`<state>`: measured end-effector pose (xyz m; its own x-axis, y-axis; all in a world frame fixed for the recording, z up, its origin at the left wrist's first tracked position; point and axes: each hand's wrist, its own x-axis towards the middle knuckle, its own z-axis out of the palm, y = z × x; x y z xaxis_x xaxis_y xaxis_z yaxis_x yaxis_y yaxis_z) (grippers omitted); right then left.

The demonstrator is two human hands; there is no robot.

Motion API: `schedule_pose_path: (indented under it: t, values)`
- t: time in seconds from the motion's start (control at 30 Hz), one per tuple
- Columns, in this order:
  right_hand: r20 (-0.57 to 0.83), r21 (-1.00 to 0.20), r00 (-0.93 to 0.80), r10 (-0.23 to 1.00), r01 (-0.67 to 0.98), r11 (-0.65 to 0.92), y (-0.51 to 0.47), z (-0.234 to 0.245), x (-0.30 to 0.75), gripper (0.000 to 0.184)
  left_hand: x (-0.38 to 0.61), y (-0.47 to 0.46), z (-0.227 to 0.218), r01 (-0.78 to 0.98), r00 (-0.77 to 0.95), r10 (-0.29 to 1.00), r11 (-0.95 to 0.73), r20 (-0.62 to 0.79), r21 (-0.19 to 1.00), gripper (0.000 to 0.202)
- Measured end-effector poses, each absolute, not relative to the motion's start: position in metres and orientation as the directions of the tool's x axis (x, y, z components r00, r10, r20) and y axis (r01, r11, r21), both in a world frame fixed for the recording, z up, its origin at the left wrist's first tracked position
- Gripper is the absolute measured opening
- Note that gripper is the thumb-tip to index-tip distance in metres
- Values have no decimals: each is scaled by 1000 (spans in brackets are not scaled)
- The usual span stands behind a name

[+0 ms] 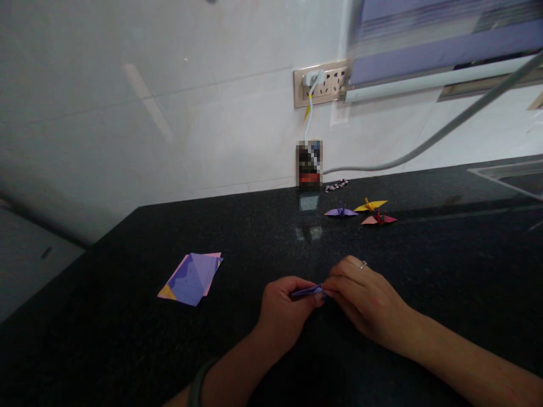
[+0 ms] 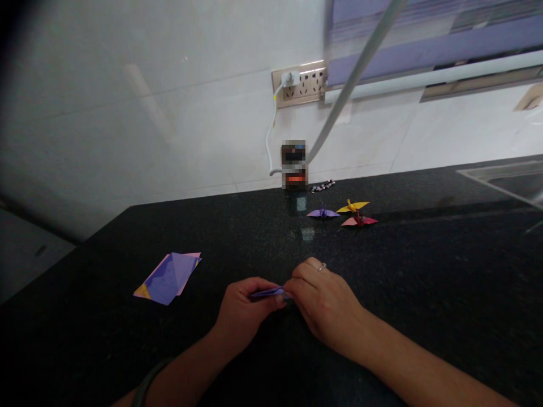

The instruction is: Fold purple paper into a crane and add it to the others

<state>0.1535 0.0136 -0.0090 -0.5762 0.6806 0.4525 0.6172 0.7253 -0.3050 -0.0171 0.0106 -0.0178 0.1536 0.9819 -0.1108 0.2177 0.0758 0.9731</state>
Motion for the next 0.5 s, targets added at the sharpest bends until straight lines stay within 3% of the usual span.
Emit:
schedule_pose_path:
  t: [0.5]
  values:
    - [421,-316,-588,690,618,720,13,-5,153,17,-18,10,-21,189,179,976,93,-127,978,11]
